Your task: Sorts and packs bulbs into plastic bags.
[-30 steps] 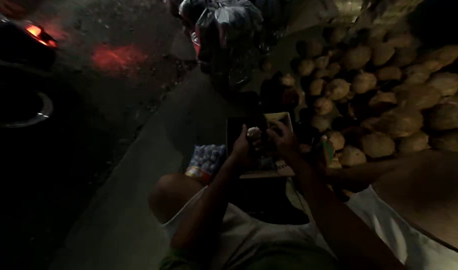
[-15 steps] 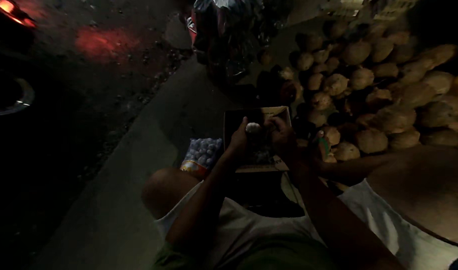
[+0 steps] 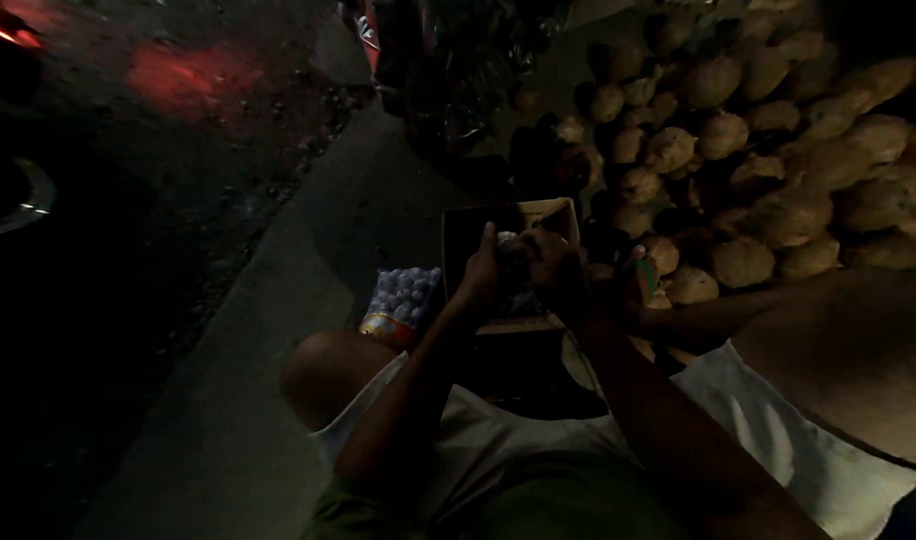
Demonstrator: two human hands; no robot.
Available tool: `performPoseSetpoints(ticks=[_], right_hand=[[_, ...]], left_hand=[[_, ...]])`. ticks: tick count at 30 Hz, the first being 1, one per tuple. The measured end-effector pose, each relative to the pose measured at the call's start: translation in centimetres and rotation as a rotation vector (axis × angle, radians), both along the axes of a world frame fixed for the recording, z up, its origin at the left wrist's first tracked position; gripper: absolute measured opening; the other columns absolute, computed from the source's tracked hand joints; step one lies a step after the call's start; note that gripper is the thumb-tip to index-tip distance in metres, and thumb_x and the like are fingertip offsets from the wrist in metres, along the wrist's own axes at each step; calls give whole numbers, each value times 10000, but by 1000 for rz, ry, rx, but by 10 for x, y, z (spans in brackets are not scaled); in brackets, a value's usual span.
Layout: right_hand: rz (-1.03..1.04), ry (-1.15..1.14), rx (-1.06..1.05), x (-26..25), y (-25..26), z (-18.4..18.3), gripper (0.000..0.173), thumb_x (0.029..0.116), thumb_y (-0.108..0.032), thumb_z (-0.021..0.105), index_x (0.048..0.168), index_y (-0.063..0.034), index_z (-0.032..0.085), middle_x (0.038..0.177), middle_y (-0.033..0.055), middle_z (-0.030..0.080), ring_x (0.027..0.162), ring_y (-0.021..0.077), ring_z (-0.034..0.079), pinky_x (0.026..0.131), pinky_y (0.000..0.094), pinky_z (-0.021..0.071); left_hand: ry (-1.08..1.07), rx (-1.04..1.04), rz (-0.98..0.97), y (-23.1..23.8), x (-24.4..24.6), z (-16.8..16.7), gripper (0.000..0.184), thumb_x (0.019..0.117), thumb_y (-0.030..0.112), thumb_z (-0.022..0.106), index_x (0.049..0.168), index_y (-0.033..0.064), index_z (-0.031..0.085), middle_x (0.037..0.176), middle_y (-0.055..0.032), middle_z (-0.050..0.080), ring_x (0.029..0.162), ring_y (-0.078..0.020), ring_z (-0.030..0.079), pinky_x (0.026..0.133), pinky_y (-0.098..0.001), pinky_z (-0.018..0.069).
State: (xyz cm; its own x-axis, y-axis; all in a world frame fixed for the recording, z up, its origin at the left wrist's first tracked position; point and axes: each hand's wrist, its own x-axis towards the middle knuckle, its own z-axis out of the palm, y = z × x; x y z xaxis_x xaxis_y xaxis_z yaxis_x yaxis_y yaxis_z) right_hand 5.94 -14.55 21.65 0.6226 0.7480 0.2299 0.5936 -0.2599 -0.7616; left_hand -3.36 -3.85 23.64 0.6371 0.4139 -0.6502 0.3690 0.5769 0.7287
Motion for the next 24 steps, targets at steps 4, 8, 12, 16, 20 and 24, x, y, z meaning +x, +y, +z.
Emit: performPoseSetpoints(ticks=[4, 8, 12, 16, 20, 24], right_hand=[[-151, 208, 34, 7, 2, -6, 304, 1078, -287, 520, 1147, -50, 697, 815, 97, 687, 664, 208, 660, 638, 439, 584], [-88, 148, -149, 5, 3, 6, 314, 1018, -362, 636, 1143, -86, 717, 1010, 110, 731, 906, 263, 709, 830, 521, 578], [-84, -44, -206, -5, 7, 6, 230, 1003, -218, 647, 1074, -11, 719, 979, 172, 731, 884, 344, 724, 786, 555, 581], [-69, 272, -133, -1, 5, 9, 217, 1019, -181, 609, 1087, 9, 689, 907, 150, 705, 784, 257, 692, 733, 459, 585], [-137, 705, 96, 16, -3, -5, 293, 1061, -291, 494, 1054, -35, 634, 694, 46, 583, 523, 138, 545, 503, 336, 522], [-169, 345, -269, 27, -10, -9, 320, 1087, -279, 498, 1196, -26, 660, 1027, 208, 694, 882, 357, 689, 787, 565, 566]], left_hand=[[-225, -299, 52, 9, 5, -17, 703, 1002, 729, 175, 972, 150, 573, 680, 13, 502, 510, -73, 456, 451, -201, 410], [-168, -237, 95, 8, 4, -18, 682, 995, 741, 226, 1049, 169, 593, 742, -1, 564, 586, -97, 535, 518, -246, 479], [-12, 195, -21, -6, -3, -5, 728, 1025, 696, 205, 1193, 132, 635, 925, -47, 656, 781, -133, 620, 691, -336, 545], [6, 281, -109, -5, -6, -13, 754, 1014, 722, 192, 1271, 164, 629, 1020, -56, 675, 840, -147, 638, 729, -366, 557], [-47, -49, 18, -5, 0, -18, 698, 1027, 691, 246, 1204, 126, 616, 935, -58, 684, 762, -141, 655, 653, -307, 565], [-119, -278, 168, -1, 5, -22, 642, 1049, 645, 236, 1170, 118, 583, 903, -63, 645, 682, -142, 609, 579, -277, 520]])
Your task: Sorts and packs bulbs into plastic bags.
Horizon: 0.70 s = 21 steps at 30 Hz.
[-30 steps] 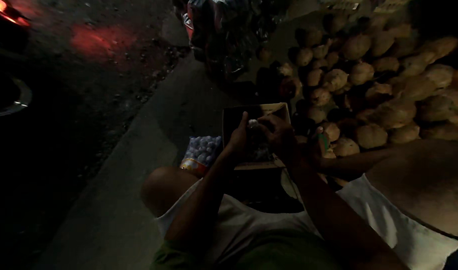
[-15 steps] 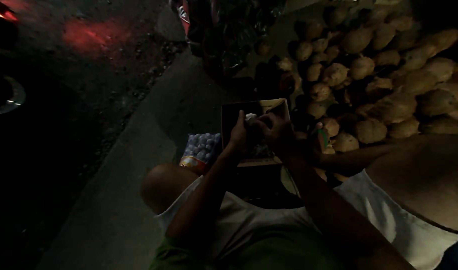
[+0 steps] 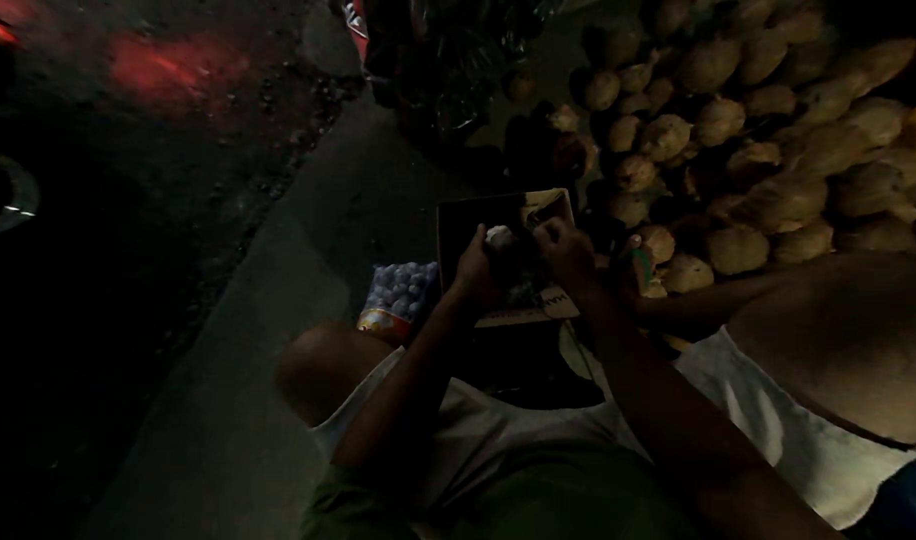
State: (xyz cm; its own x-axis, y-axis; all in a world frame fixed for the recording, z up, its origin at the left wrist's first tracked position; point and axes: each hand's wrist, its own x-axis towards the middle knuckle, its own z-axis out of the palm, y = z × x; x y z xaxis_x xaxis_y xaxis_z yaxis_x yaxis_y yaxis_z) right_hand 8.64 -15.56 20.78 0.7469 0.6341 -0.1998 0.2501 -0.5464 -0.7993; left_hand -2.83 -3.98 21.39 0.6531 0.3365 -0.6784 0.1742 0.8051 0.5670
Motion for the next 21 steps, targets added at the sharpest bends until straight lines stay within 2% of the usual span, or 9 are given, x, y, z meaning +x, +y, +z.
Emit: performPoseSetpoints(ticks=[2, 4, 7, 9, 11, 14, 17, 19, 21], right_hand=[[19, -109, 13, -5, 3, -1, 291, 1071, -216, 525, 1296, -70, 637, 1127, 182, 704, 950, 337, 705, 841, 550, 578], [29, -217, 115, -12, 5, 1, 258, 1058, -230, 558, 1231, -82, 679, 1052, 145, 722, 868, 287, 710, 782, 510, 591], [110, -313, 233, -17, 9, 4, 252, 1010, -258, 650, 1162, -73, 727, 1075, 114, 733, 933, 240, 718, 845, 466, 595], [149, -377, 263, -21, 12, 5, 254, 988, -257, 681, 1132, -55, 734, 1072, 117, 738, 950, 240, 725, 860, 456, 598], [159, -461, 267, -27, 15, 5, 206, 966, -170, 689, 1082, -4, 728, 1045, 156, 743, 921, 292, 738, 831, 481, 603], [71, -247, 251, -34, 16, 6, 187, 985, -125, 644, 1098, 16, 691, 972, 155, 717, 842, 268, 707, 765, 458, 594], [-67, 35, 238, -25, 11, 8, 259, 1051, -247, 559, 1177, -42, 655, 917, 130, 684, 743, 233, 662, 671, 460, 572], [-26, -39, 225, -21, 10, 6, 275, 1053, -289, 575, 1207, -82, 670, 992, 109, 715, 823, 228, 697, 746, 473, 593], [45, -204, 237, -20, 11, 2, 262, 1015, -266, 647, 1190, -81, 708, 1050, 110, 738, 917, 244, 718, 830, 494, 589]], left_hand=[[-35, -38, 35, 3, 0, -3, 623, 1056, 628, 241, 1163, 117, 582, 891, -67, 630, 674, -151, 608, 585, -290, 534], [-74, -59, 67, 6, -1, -8, 603, 1057, 623, 242, 1128, 130, 582, 873, -52, 615, 676, -144, 602, 589, -283, 534], [-65, -20, 79, 10, -1, -12, 614, 1054, 632, 240, 1155, 129, 579, 916, -55, 634, 745, -156, 630, 645, -308, 552], [-11, 85, 36, 7, -2, -9, 634, 1049, 643, 253, 1200, 128, 591, 961, -56, 663, 804, -152, 651, 695, -327, 568], [88, 278, -44, -1, -3, 1, 673, 1040, 661, 269, 1203, 113, 624, 957, -55, 666, 817, -145, 638, 718, -343, 557], [108, 364, -64, -7, -3, 9, 650, 1039, 657, 281, 1152, 127, 640, 910, -34, 670, 775, -124, 643, 683, -326, 564], [62, 257, 17, -5, 0, 6, 623, 1045, 636, 319, 1207, 119, 625, 968, -59, 683, 815, -152, 661, 703, -339, 575], [52, 255, 33, -4, 1, 2, 632, 1042, 642, 325, 1223, 115, 625, 997, -67, 689, 850, -164, 669, 732, -355, 581], [106, 379, -35, -6, 0, 5, 655, 1042, 654, 292, 1219, 119, 626, 992, -63, 679, 850, -160, 654, 729, -367, 570]])
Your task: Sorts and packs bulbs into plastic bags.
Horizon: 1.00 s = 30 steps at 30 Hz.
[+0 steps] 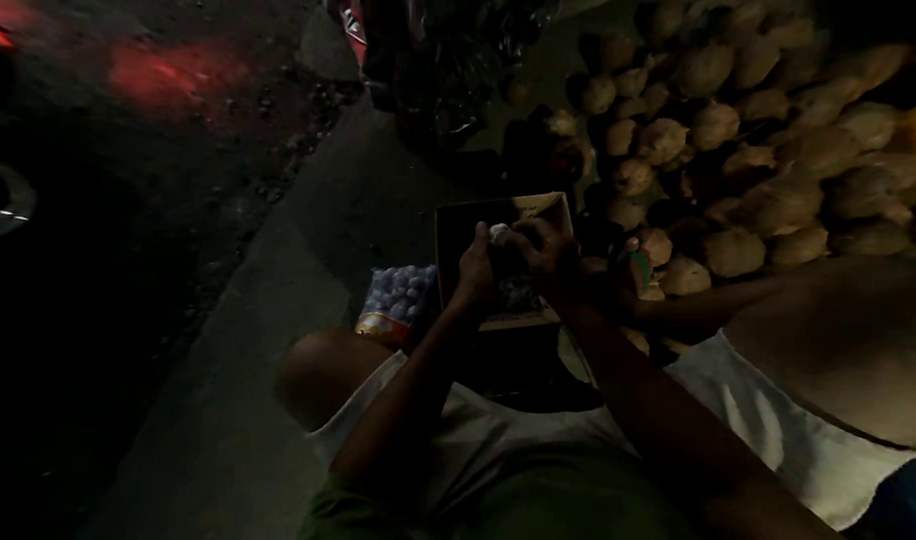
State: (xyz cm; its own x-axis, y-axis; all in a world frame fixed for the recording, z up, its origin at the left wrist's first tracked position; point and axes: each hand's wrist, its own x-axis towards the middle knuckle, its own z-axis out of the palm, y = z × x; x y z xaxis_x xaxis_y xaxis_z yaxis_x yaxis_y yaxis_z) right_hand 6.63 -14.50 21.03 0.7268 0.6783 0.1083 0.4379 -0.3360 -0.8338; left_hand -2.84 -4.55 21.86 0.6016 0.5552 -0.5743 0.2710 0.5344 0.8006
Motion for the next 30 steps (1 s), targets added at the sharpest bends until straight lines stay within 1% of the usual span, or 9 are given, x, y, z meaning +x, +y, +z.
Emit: performPoseSetpoints(ticks=[3, 7, 10, 14, 17, 21, 24, 27, 30], right_hand=[[23, -134, 10, 0, 3, -3, 226, 1002, -259, 662, 1086, -64, 737, 981, 99, 747, 878, 230, 727, 804, 458, 600], [71, -166, -110, 5, 3, 4, 215, 998, -203, 634, 1062, -12, 709, 915, 146, 722, 806, 289, 713, 738, 498, 593], [44, -45, -33, 2, 2, -1, 187, 970, -171, 632, 1035, -17, 715, 867, 131, 712, 761, 251, 696, 703, 454, 581], [-63, 107, 28, 6, -3, -11, 363, 1047, -319, 549, 947, -10, 712, 773, 110, 667, 670, 207, 645, 651, 448, 563], [93, -43, 131, 11, -4, -19, 220, 979, -244, 691, 1108, -72, 737, 1022, 93, 711, 861, 187, 686, 790, 415, 591], [222, -213, 186, 5, 0, -18, 277, 925, -226, 760, 1191, -150, 763, 1084, 126, 683, 924, 207, 686, 807, 390, 597], [208, -283, 143, 3, 3, -14, 156, 967, -165, 685, 1071, -94, 775, 1022, 134, 691, 920, 238, 687, 823, 403, 590], [93, -158, 69, 2, 0, -9, 187, 1019, -136, 609, 1090, 0, 715, 1060, 171, 699, 963, 289, 700, 872, 473, 584], [-21, 3, 45, 11, -5, -16, 271, 1076, -193, 505, 1134, -11, 697, 973, 146, 706, 784, 249, 684, 749, 479, 587]], left_hand=[[71, 305, -160, 0, -5, 5, 568, 1091, 548, 280, 1261, 85, 562, 1066, -111, 615, 908, -198, 604, 778, -413, 537], [111, 459, -195, -3, -5, 2, 495, 1086, 525, 365, 1162, 78, 564, 967, -100, 604, 803, -187, 587, 699, -388, 522], [79, 345, -211, 1, -4, 2, 560, 1094, 535, 293, 1229, 73, 580, 1014, -107, 614, 855, -194, 600, 745, -405, 533], [28, -137, 22, 9, 2, -5, 634, 1024, 660, 362, 1207, 113, 625, 955, -64, 675, 792, -156, 648, 683, -340, 563], [-86, -313, 72, 17, 1, -14, 565, 1048, 598, 371, 1183, 103, 608, 916, -64, 672, 763, -153, 660, 672, -321, 575], [-125, -285, 14, 15, -3, -3, 518, 1070, 558, 343, 1123, 116, 608, 885, -36, 657, 752, -130, 648, 667, -302, 568], [-92, -249, -60, 14, -3, -6, 546, 1060, 581, 346, 1136, 120, 629, 893, -36, 672, 755, -133, 651, 660, -306, 565], [-35, -228, -135, 15, -4, -9, 589, 1033, 634, 372, 1162, 124, 638, 922, -48, 681, 768, -141, 656, 664, -319, 569], [-25, -257, -94, 17, -3, -7, 598, 1038, 630, 363, 1187, 110, 619, 908, -71, 668, 708, -152, 643, 611, -309, 563]])
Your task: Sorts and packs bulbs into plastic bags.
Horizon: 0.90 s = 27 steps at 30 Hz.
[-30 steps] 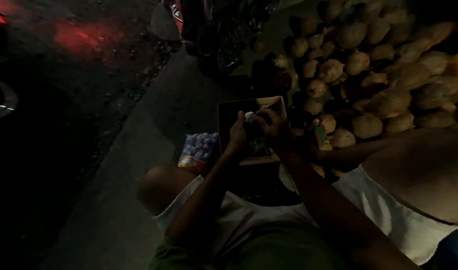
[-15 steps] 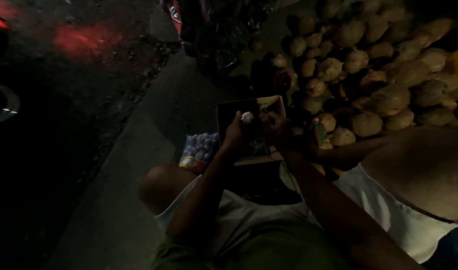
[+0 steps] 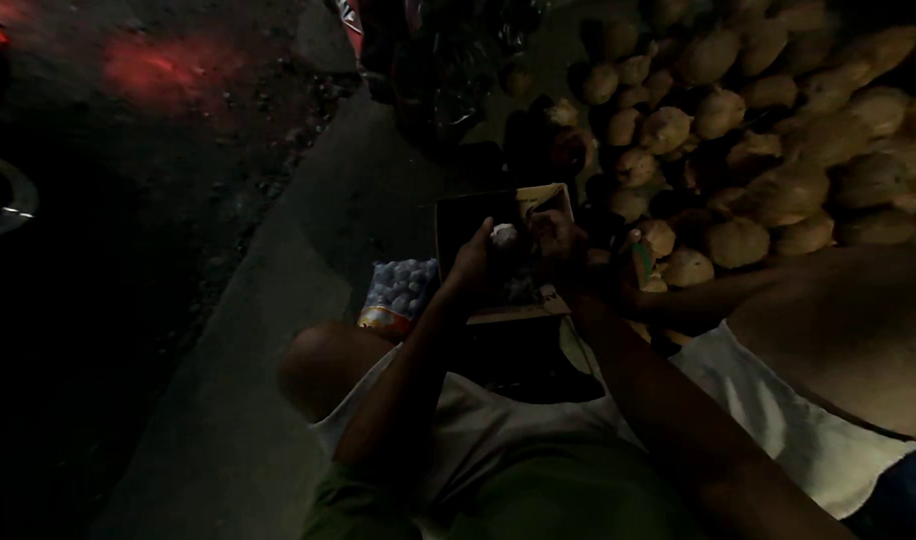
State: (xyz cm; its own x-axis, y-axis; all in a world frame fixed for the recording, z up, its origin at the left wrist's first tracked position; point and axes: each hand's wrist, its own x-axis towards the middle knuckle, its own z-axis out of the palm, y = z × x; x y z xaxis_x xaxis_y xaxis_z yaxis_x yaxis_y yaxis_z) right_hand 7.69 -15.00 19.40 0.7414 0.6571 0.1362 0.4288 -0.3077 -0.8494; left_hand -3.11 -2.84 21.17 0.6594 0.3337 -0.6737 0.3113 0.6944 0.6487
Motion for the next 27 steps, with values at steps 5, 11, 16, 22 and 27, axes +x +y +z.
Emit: performPoseSetpoints(ticks=[5, 11, 16, 22, 27], right_hand=[[251, -130, 82, 9, 6, 0, 281, 949, -288, 728, 1161, -103, 736, 1142, 107, 687, 992, 197, 680, 875, 420, 589], [133, 57, -46, 6, 9, 12, 334, 985, -302, 656, 1191, -43, 708, 1141, 122, 713, 1051, 209, 687, 963, 402, 561], [222, 284, -118, 8, 9, 23, 420, 963, -311, 704, 1268, -28, 651, 1139, 174, 695, 1038, 278, 681, 956, 472, 548], [102, 323, -48, 9, 5, 13, 346, 1051, -275, 554, 1278, -46, 678, 1224, 154, 694, 1163, 268, 650, 1052, 478, 497], [65, 465, 42, -5, 4, 29, 354, 1072, -250, 525, 1310, -23, 655, 1238, 142, 694, 1146, 218, 660, 1032, 406, 517]], left_hand=[[-54, -31, 27, 4, 3, -1, 546, 1068, 568, 334, 1156, 112, 622, 894, -51, 674, 723, -138, 648, 630, -296, 563], [-85, 181, 45, -8, 1, 14, 408, 1116, 348, 375, 1183, 38, 633, 893, -41, 679, 747, -104, 647, 674, -282, 566], [-117, 350, -130, -5, 2, 27, 428, 1124, 345, 323, 1306, 23, 539, 1008, -72, 647, 857, -119, 628, 775, -320, 550], [-65, 469, -103, -2, 5, 8, 406, 1103, 361, 418, 1205, 21, 616, 993, -100, 661, 866, -166, 639, 792, -365, 556], [-147, 619, 8, -11, 6, 6, 235, 1005, 205, 653, 1123, 2, 661, 974, -82, 705, 862, -143, 676, 804, -336, 578]])
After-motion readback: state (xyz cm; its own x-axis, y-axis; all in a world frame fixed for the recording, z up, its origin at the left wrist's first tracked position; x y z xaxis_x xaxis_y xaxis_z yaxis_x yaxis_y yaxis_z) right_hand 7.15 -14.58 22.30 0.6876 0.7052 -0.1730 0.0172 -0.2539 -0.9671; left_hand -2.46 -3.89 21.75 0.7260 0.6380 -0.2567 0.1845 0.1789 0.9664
